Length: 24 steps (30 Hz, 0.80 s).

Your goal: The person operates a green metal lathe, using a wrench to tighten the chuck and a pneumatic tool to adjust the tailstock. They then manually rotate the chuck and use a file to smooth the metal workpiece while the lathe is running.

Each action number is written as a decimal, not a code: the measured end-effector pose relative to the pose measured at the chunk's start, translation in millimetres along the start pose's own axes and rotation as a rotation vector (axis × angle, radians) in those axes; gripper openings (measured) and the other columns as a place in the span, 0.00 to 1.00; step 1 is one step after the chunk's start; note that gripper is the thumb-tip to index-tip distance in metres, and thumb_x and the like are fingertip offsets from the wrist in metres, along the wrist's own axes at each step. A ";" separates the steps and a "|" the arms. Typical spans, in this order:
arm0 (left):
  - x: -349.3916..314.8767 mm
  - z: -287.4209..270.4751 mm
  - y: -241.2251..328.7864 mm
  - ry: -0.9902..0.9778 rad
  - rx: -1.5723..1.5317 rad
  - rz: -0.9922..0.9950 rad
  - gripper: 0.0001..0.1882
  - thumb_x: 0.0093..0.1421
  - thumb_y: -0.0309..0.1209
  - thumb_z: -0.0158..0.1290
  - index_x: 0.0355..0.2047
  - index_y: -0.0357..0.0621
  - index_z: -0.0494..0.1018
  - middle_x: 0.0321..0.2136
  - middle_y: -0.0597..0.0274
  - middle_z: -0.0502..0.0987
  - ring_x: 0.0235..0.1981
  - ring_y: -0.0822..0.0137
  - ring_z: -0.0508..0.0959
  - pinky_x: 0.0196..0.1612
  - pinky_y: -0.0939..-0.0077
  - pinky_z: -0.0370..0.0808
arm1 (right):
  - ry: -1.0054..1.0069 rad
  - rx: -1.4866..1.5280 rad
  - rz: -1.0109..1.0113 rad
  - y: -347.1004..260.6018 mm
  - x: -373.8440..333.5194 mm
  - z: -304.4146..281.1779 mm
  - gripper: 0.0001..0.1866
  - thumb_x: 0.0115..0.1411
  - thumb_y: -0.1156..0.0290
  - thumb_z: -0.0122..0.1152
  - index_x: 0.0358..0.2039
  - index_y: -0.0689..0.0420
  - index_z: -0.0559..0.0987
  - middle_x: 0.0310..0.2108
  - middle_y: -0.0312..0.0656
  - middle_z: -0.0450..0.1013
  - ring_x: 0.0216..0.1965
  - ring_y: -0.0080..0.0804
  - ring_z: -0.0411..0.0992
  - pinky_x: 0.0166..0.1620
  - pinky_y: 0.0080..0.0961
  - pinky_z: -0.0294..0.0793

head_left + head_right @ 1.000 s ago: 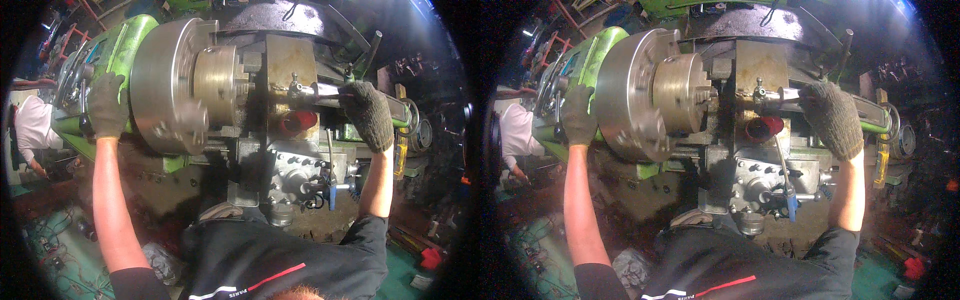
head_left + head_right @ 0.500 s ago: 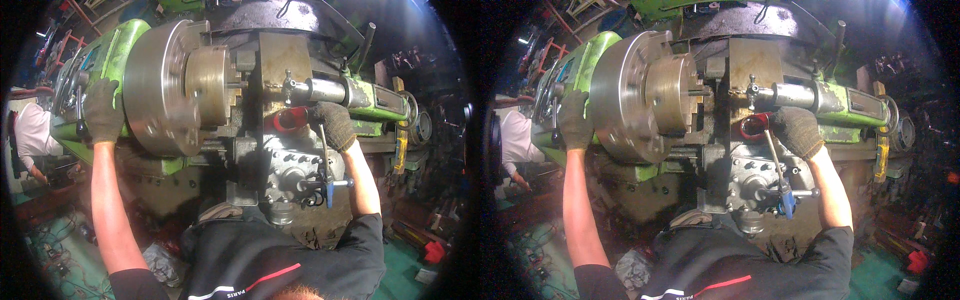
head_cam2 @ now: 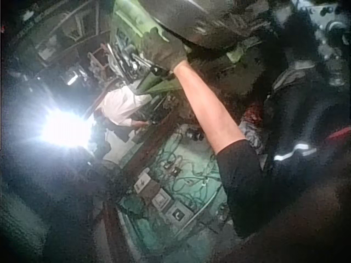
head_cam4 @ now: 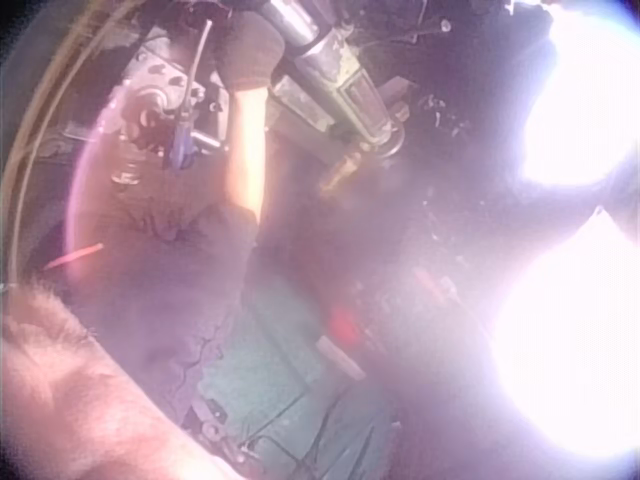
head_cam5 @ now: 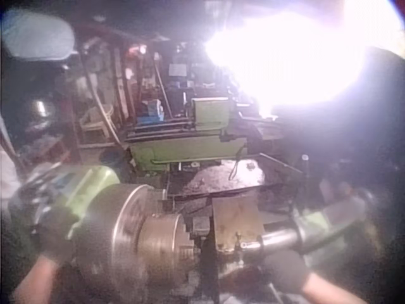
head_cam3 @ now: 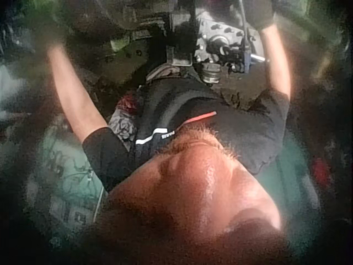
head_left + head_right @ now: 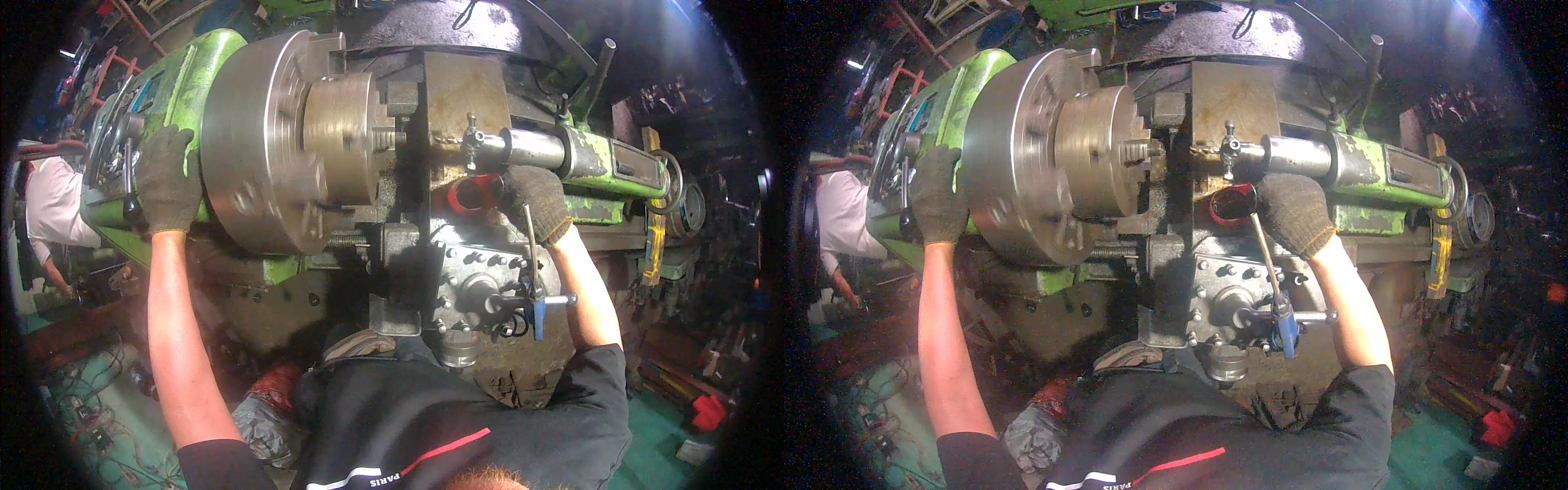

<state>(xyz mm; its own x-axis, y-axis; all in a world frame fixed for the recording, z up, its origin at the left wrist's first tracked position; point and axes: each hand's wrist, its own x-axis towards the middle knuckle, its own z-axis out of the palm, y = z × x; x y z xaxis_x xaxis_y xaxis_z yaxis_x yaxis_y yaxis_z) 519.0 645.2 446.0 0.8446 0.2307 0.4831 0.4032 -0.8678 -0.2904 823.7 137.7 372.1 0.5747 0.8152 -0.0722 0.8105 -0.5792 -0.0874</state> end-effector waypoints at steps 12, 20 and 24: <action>2.1 -1.6 2.4 -0.005 -0.024 -0.022 0.17 0.62 0.25 0.65 0.53 0.47 0.83 0.58 0.48 0.83 0.63 0.43 0.81 0.68 0.49 0.76 | 0.183 0.246 0.044 1.0 -15.2 -9.6 0.12 0.65 0.57 0.73 0.44 0.44 0.94 0.39 0.50 0.85 0.44 0.54 0.85 0.47 0.50 0.83; 3.3 -1.1 0.2 -0.022 -0.010 -0.011 0.17 0.66 0.30 0.65 0.55 0.50 0.83 0.58 0.52 0.82 0.64 0.46 0.79 0.68 0.48 0.75 | 0.252 0.219 -0.067 13.2 -29.0 27.0 0.13 0.63 0.64 0.74 0.48 0.48 0.91 0.47 0.46 0.85 0.52 0.54 0.83 0.52 0.49 0.82; -1.9 0.0 -1.6 0.004 -0.008 -0.005 0.16 0.66 0.30 0.65 0.54 0.49 0.83 0.57 0.52 0.82 0.64 0.46 0.79 0.68 0.49 0.75 | 0.171 0.250 -0.033 -10.1 -26.1 -24.3 0.13 0.61 0.68 0.72 0.47 0.50 0.91 0.45 0.45 0.84 0.49 0.54 0.82 0.51 0.49 0.82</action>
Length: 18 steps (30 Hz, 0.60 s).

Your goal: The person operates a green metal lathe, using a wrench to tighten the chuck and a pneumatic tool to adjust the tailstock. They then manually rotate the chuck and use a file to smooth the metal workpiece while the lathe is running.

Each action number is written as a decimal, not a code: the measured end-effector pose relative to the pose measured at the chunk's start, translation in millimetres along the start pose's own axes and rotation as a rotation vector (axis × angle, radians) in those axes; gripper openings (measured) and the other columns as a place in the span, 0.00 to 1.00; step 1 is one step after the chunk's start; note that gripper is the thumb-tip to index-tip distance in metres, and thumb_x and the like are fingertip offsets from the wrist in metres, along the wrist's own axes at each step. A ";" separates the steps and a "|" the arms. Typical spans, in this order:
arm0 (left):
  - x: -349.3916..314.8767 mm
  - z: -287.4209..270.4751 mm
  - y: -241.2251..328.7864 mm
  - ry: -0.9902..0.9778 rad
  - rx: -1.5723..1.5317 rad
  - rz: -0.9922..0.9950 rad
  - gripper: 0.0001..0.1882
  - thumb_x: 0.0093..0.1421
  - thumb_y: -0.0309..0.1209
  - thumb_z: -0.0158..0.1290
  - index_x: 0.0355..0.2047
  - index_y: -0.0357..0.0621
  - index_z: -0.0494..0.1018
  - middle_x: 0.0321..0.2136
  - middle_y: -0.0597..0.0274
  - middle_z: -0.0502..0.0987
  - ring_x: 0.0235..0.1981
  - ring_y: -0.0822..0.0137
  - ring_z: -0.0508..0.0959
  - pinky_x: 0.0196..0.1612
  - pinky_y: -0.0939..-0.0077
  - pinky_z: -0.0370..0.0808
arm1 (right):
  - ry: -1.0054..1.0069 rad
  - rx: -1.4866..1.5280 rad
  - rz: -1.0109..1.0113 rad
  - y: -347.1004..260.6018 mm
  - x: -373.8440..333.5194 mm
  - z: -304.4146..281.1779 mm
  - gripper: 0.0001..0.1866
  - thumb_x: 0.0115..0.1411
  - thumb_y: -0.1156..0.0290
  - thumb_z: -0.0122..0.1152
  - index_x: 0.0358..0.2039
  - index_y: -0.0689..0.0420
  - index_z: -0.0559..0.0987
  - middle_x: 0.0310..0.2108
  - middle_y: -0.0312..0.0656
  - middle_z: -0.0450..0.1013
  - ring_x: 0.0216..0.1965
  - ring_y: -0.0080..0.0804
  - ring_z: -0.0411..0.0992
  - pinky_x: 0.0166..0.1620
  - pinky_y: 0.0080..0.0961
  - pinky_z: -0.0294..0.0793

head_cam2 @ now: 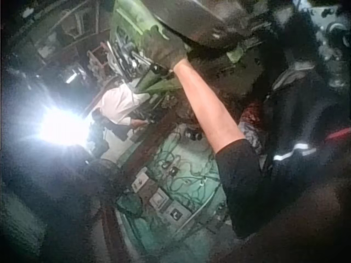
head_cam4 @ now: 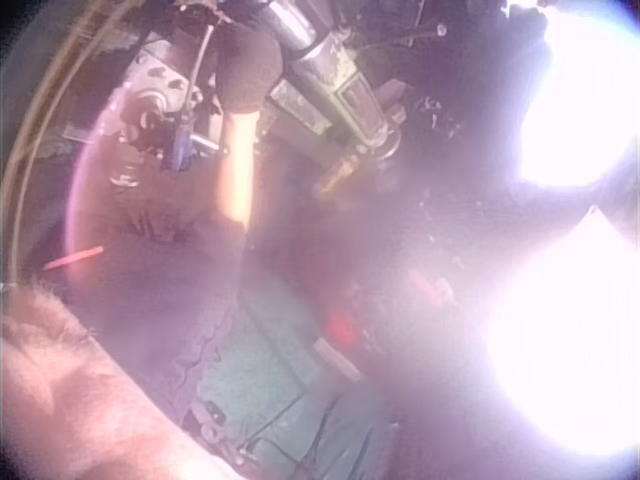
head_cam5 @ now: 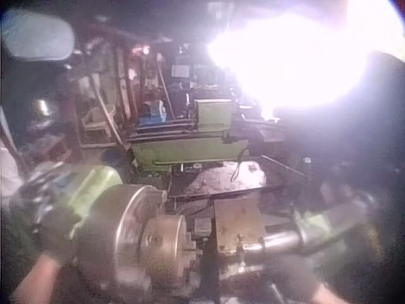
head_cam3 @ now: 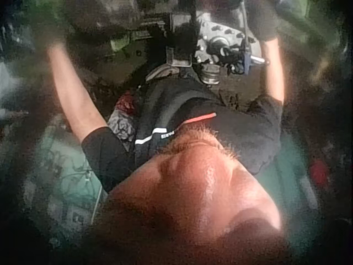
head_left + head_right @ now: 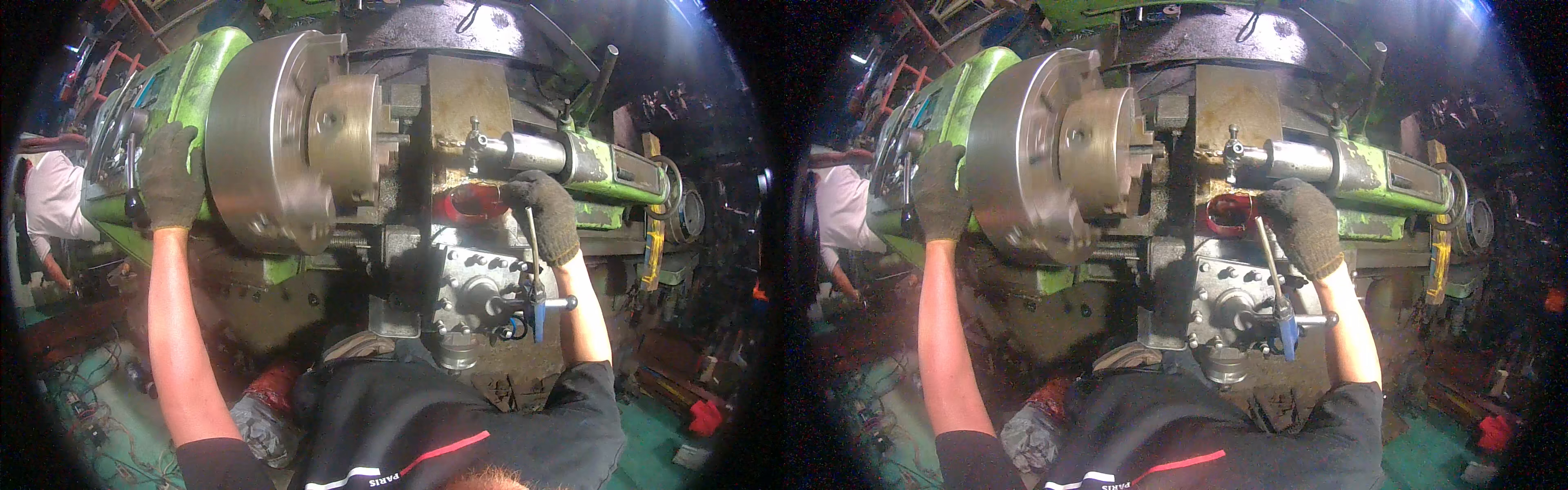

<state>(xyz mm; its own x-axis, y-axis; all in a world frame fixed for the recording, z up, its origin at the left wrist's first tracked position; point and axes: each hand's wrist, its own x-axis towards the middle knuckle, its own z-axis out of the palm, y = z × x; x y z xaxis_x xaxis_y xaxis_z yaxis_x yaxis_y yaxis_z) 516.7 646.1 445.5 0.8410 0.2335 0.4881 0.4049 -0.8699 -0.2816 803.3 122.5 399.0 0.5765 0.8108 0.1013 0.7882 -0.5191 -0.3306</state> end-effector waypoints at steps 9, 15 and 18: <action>6.0 -7.2 5.0 0.024 -0.070 -0.009 0.19 0.61 0.24 0.65 0.54 0.47 0.83 0.57 0.48 0.84 0.62 0.44 0.81 0.68 0.49 0.77 | 0.138 0.183 0.180 14.3 -24.7 0.8 0.15 0.59 0.77 0.71 0.48 0.56 0.89 0.45 0.52 0.84 0.49 0.56 0.84 0.53 0.46 0.83; 5.4 -7.5 7.6 0.013 -0.015 -0.017 0.18 0.63 0.28 0.65 0.54 0.48 0.83 0.56 0.49 0.84 0.61 0.44 0.81 0.67 0.48 0.77 | 0.289 0.741 0.603 34.8 -33.9 -33.5 0.13 0.70 0.70 0.67 0.51 0.63 0.86 0.38 0.42 0.83 0.38 0.27 0.81 0.41 0.28 0.81; 7.1 -8.9 7.7 -0.011 -0.029 -0.024 0.17 0.64 0.29 0.66 0.54 0.48 0.82 0.56 0.50 0.83 0.62 0.44 0.81 0.67 0.47 0.76 | 0.361 0.772 0.563 35.4 -24.1 -48.1 0.14 0.70 0.68 0.67 0.50 0.62 0.87 0.38 0.40 0.82 0.39 0.24 0.80 0.41 0.27 0.80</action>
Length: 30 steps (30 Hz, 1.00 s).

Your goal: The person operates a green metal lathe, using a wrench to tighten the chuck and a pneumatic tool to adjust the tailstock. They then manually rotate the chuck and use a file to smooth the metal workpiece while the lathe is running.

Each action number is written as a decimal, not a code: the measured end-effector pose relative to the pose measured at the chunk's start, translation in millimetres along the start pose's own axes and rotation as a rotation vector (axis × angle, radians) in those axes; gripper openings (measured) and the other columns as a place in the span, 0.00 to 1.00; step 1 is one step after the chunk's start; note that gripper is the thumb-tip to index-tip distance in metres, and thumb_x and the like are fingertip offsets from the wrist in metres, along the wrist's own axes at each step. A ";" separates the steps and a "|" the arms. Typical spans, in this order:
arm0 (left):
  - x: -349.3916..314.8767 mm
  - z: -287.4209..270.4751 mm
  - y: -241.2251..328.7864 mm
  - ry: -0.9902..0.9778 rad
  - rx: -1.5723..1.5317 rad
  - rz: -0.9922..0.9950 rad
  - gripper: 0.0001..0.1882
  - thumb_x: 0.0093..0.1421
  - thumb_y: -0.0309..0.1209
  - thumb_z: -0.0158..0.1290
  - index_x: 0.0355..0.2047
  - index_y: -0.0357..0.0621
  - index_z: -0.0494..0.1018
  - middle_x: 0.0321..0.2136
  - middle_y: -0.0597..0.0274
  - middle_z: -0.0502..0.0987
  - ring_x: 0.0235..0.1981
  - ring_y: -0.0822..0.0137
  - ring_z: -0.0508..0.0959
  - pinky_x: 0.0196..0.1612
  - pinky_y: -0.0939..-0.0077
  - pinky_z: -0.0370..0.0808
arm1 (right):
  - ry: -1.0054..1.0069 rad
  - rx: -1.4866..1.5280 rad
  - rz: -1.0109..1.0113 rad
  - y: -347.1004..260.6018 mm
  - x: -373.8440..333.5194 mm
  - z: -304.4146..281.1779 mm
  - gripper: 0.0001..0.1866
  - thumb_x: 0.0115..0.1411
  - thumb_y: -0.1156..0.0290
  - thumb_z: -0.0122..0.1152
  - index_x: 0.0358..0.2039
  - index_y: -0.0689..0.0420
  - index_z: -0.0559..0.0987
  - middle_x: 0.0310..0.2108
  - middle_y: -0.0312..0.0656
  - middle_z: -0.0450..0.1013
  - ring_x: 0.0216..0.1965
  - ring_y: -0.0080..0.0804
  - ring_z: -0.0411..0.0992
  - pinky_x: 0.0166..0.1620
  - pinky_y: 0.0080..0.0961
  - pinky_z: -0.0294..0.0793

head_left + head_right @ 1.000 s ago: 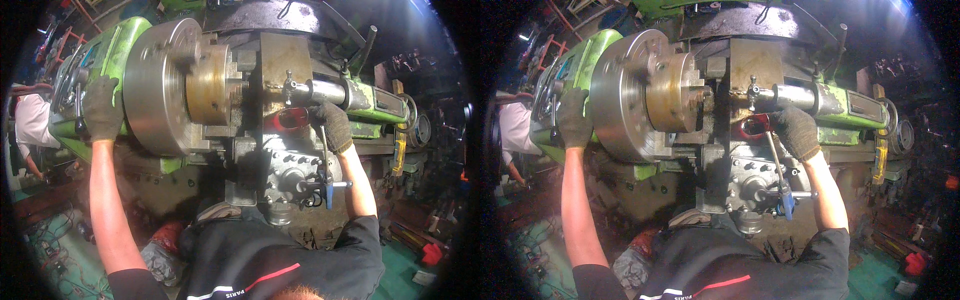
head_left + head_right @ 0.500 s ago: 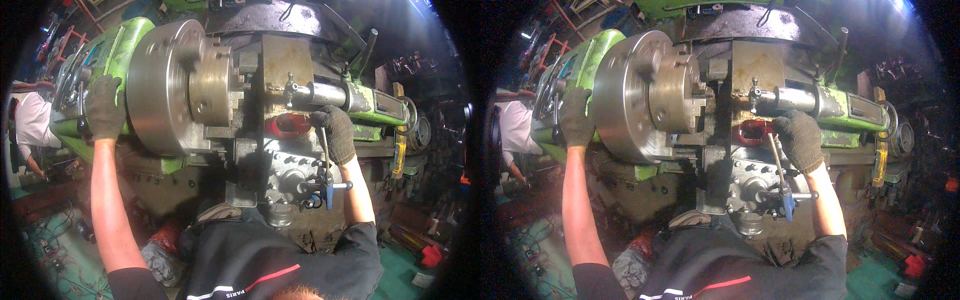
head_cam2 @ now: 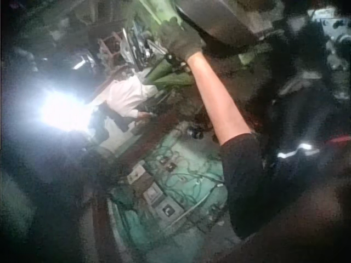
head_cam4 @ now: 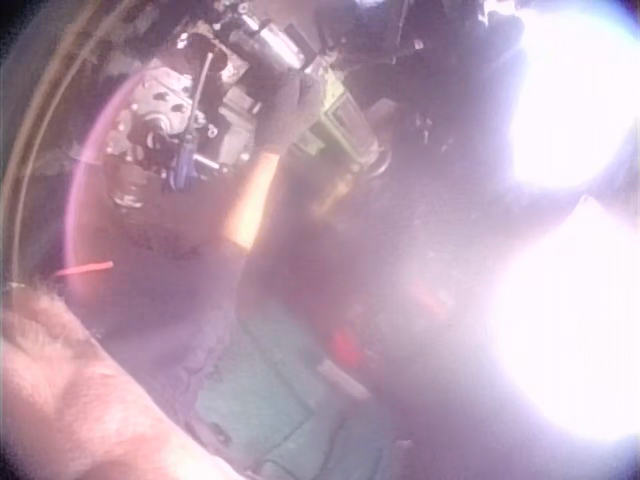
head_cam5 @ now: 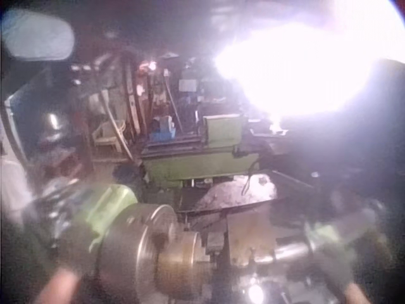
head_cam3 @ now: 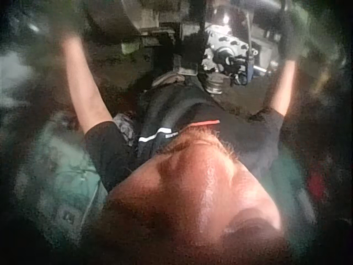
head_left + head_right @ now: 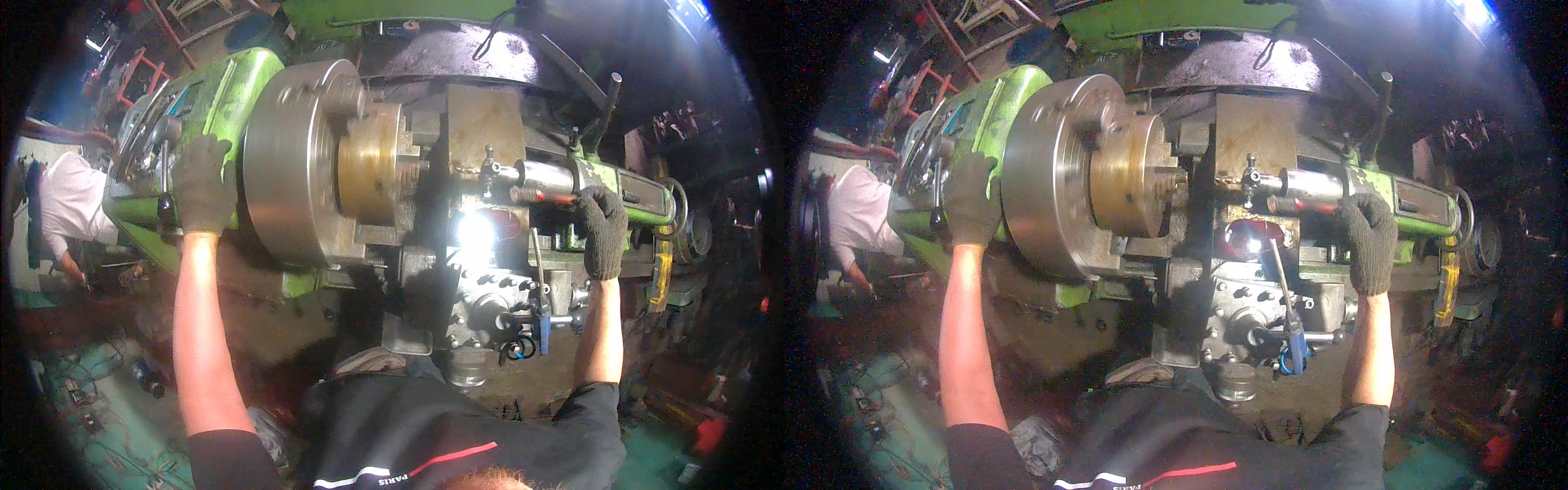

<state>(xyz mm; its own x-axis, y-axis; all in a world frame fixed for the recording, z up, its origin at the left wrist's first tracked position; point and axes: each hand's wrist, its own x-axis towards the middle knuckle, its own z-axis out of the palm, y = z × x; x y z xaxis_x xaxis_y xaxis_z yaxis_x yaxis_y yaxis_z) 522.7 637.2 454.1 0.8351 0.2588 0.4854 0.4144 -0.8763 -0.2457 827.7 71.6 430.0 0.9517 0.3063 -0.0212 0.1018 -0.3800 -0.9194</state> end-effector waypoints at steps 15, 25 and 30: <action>-6.1 2.8 -2.3 0.011 0.021 0.011 0.17 0.65 0.30 0.66 0.54 0.49 0.82 0.59 0.52 0.81 0.66 0.47 0.77 0.70 0.46 0.73 | -0.266 -0.506 -0.677 -27.5 51.8 92.5 0.19 0.62 0.63 0.75 0.53 0.53 0.91 0.46 0.50 0.86 0.48 0.55 0.85 0.54 0.46 0.84; -4.6 3.4 1.4 0.018 -0.009 -0.016 0.19 0.62 0.24 0.64 0.54 0.47 0.82 0.59 0.50 0.82 0.66 0.44 0.78 0.71 0.48 0.74 | -0.256 -0.717 -0.680 -23.2 54.5 69.1 0.20 0.61 0.70 0.77 0.54 0.55 0.90 0.47 0.49 0.87 0.49 0.53 0.85 0.53 0.43 0.85; 1.1 -1.2 3.9 -0.021 -0.003 -0.015 0.19 0.62 0.25 0.64 0.54 0.47 0.82 0.58 0.49 0.82 0.65 0.44 0.79 0.70 0.48 0.74 | -0.218 -0.509 -0.696 -22.4 49.6 73.9 0.19 0.61 0.64 0.77 0.52 0.53 0.90 0.42 0.50 0.86 0.44 0.54 0.85 0.49 0.45 0.85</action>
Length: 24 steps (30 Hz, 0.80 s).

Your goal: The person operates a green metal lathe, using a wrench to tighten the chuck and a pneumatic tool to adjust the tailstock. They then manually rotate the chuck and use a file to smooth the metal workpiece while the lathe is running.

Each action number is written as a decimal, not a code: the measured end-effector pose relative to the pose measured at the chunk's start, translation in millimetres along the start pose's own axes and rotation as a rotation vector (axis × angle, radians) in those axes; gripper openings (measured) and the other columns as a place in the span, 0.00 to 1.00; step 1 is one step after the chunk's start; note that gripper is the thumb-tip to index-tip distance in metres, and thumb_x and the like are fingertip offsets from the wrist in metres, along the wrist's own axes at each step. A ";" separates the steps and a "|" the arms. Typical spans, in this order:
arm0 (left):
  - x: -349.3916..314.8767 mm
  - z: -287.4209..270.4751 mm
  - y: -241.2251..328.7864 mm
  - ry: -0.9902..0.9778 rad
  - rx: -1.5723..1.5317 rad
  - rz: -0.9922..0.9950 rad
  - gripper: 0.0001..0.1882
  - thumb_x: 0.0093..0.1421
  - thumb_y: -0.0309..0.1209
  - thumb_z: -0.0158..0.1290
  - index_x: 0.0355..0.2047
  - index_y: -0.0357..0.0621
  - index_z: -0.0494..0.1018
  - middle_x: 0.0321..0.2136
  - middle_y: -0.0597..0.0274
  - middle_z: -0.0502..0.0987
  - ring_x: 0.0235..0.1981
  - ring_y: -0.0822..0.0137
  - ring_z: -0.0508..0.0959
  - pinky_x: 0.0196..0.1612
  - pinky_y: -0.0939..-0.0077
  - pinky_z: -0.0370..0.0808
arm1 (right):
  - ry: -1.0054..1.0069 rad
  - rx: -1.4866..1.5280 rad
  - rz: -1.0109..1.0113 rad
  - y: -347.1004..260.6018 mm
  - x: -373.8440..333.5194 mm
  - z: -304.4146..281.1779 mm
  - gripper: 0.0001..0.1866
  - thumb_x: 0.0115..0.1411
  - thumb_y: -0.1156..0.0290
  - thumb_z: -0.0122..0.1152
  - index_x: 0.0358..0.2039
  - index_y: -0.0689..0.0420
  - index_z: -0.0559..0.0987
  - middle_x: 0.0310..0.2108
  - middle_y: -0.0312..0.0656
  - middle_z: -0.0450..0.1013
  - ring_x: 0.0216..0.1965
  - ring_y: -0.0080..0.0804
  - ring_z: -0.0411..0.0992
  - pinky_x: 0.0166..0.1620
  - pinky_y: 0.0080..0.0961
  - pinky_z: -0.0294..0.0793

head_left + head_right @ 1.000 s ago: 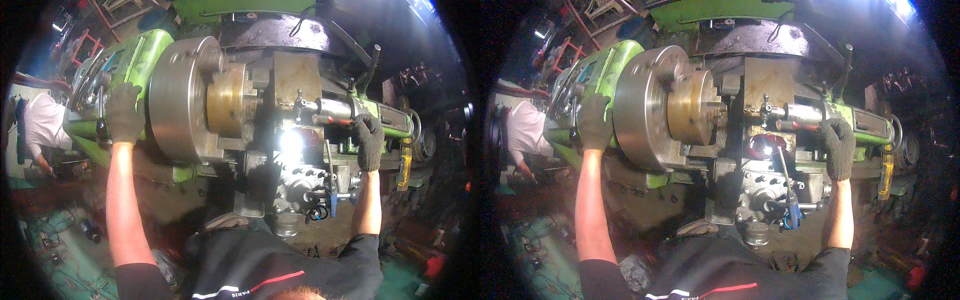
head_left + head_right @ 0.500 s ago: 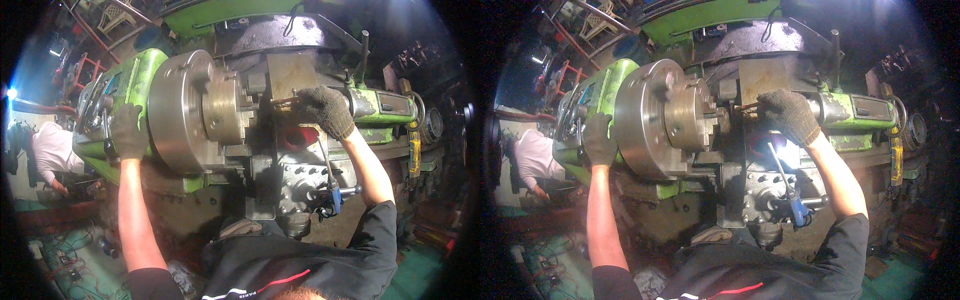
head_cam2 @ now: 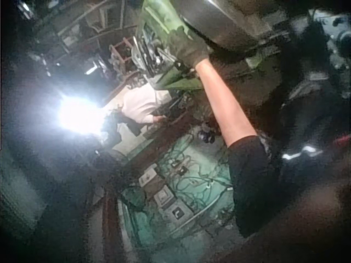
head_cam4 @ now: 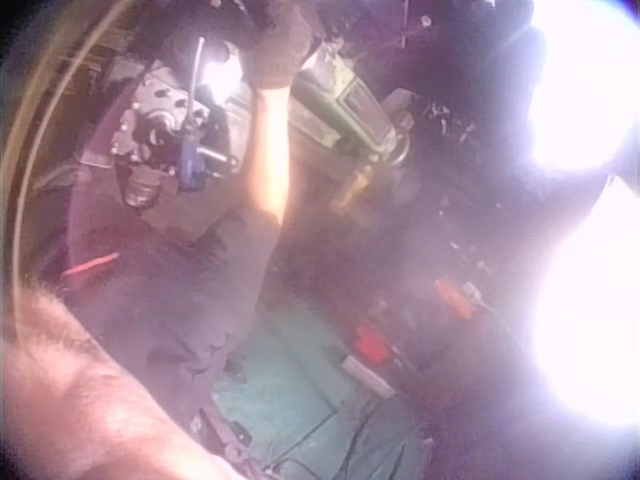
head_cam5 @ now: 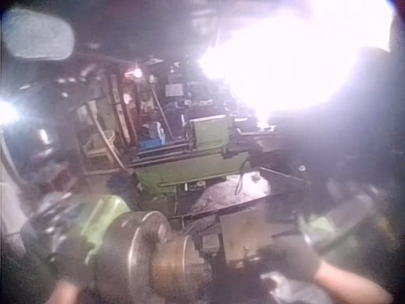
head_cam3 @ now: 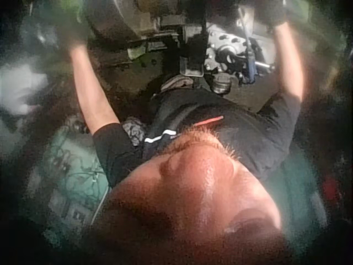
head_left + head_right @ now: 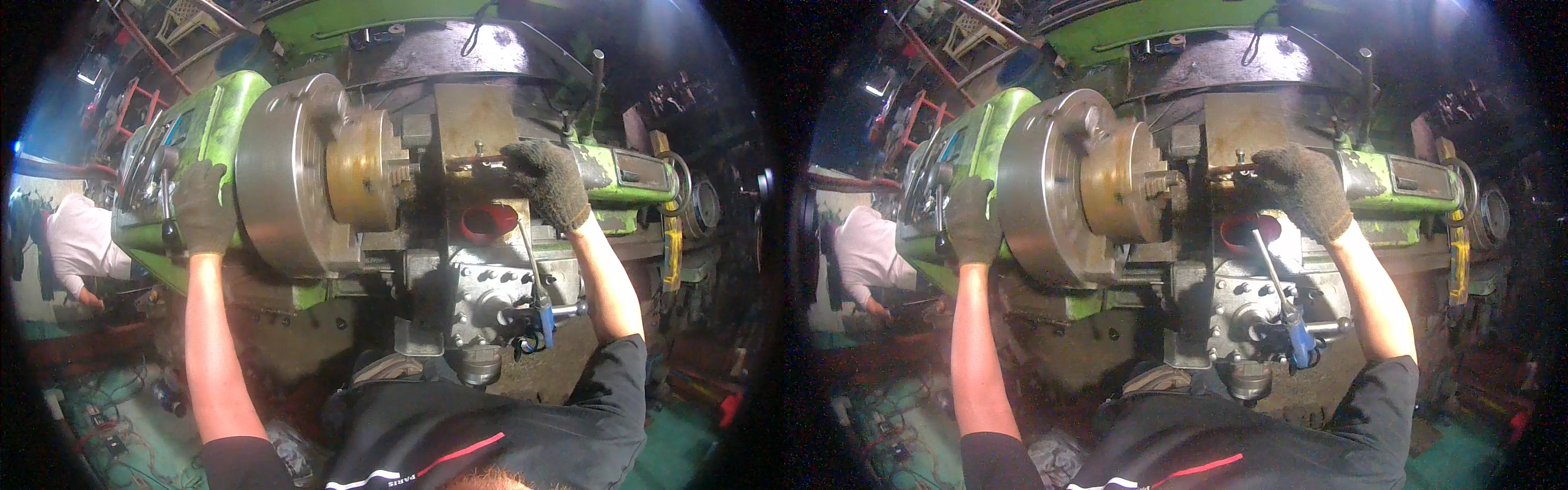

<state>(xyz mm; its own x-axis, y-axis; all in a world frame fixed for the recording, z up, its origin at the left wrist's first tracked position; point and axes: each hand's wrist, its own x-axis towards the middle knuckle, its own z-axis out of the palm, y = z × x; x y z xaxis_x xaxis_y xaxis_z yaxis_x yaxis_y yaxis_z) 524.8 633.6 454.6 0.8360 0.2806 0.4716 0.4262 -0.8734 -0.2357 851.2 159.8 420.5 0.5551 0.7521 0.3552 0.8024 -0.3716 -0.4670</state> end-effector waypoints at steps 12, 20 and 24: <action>-6.2 2.1 -3.5 0.071 -0.048 0.060 0.17 0.61 0.24 0.64 0.52 0.44 0.81 0.53 0.48 0.83 0.60 0.42 0.80 0.65 0.47 0.76 | 0.241 0.213 0.388 -11.0 -46.6 -56.5 0.14 0.67 0.69 0.71 0.49 0.62 0.90 0.44 0.50 0.87 0.45 0.43 0.86 0.52 0.38 0.84; -10.8 15.1 -15.5 0.190 -0.007 0.027 0.15 0.65 0.32 0.61 0.51 0.42 0.81 0.52 0.47 0.82 0.58 0.41 0.80 0.65 0.45 0.74 | -0.008 0.158 0.413 -18.9 -92.7 -48.6 0.17 0.70 0.60 0.68 0.50 0.58 0.91 0.48 0.52 0.87 0.50 0.49 0.85 0.57 0.43 0.82; -47.9 17.3 -5.3 0.203 -0.042 -0.218 0.14 0.66 0.29 0.58 0.50 0.37 0.81 0.53 0.43 0.82 0.62 0.41 0.77 0.66 0.43 0.73 | 0.104 -0.052 0.392 -19.3 -131.8 -58.5 0.20 0.71 0.56 0.67 0.54 0.57 0.90 0.54 0.54 0.85 0.55 0.50 0.84 0.61 0.43 0.81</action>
<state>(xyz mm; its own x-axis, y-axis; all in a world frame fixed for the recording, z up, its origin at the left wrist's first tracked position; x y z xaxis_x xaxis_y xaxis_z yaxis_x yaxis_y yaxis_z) 488.5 631.7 418.6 0.6381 0.3816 0.6688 0.5696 -0.8184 -0.0765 775.4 36.0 430.1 0.8383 0.4900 0.2390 0.5337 -0.6483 -0.5430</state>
